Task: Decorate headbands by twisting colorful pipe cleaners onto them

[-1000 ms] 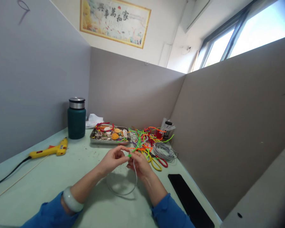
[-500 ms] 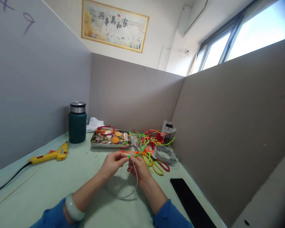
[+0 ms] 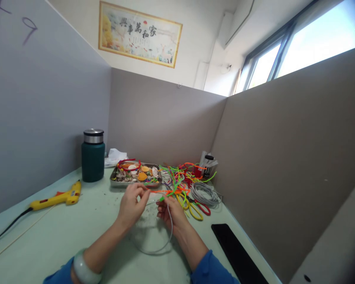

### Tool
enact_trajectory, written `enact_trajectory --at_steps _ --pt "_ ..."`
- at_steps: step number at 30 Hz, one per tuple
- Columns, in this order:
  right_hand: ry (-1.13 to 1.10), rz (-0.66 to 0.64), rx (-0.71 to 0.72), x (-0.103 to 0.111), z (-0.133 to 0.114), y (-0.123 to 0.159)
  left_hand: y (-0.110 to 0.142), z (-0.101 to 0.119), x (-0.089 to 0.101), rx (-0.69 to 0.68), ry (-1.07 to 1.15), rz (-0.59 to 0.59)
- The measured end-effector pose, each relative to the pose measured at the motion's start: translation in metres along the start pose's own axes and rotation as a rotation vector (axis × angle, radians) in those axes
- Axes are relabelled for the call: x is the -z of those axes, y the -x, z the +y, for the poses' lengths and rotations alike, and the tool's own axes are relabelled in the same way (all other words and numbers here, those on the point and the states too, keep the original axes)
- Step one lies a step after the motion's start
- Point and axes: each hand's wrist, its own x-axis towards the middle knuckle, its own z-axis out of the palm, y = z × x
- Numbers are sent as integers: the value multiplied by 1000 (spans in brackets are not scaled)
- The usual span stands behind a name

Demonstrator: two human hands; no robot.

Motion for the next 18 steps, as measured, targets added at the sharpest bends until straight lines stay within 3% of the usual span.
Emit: enact_trajectory --at_steps 2,6,8,11,13,15,18 --pt "-13 11 -4 0 0 0 -1 -6 -2 -57 -84 26" --pt "3 20 -14 2 1 -3 -1 -12 -5 -64 -77 -119" --pt "15 26 -18 4 3 -5 0 -3 -1 -162 -91 -150" --pt "61 39 29 8 6 -10 5 28 5 -414 -139 -140" --pt "92 43 64 10 7 -13 15 54 -2 -614 -121 -234" --pt "100 48 61 11 8 -14 35 78 -22 -928 -101 -351" --pt "88 53 27 10 7 -12 76 104 -71 -1180 -193 -347"
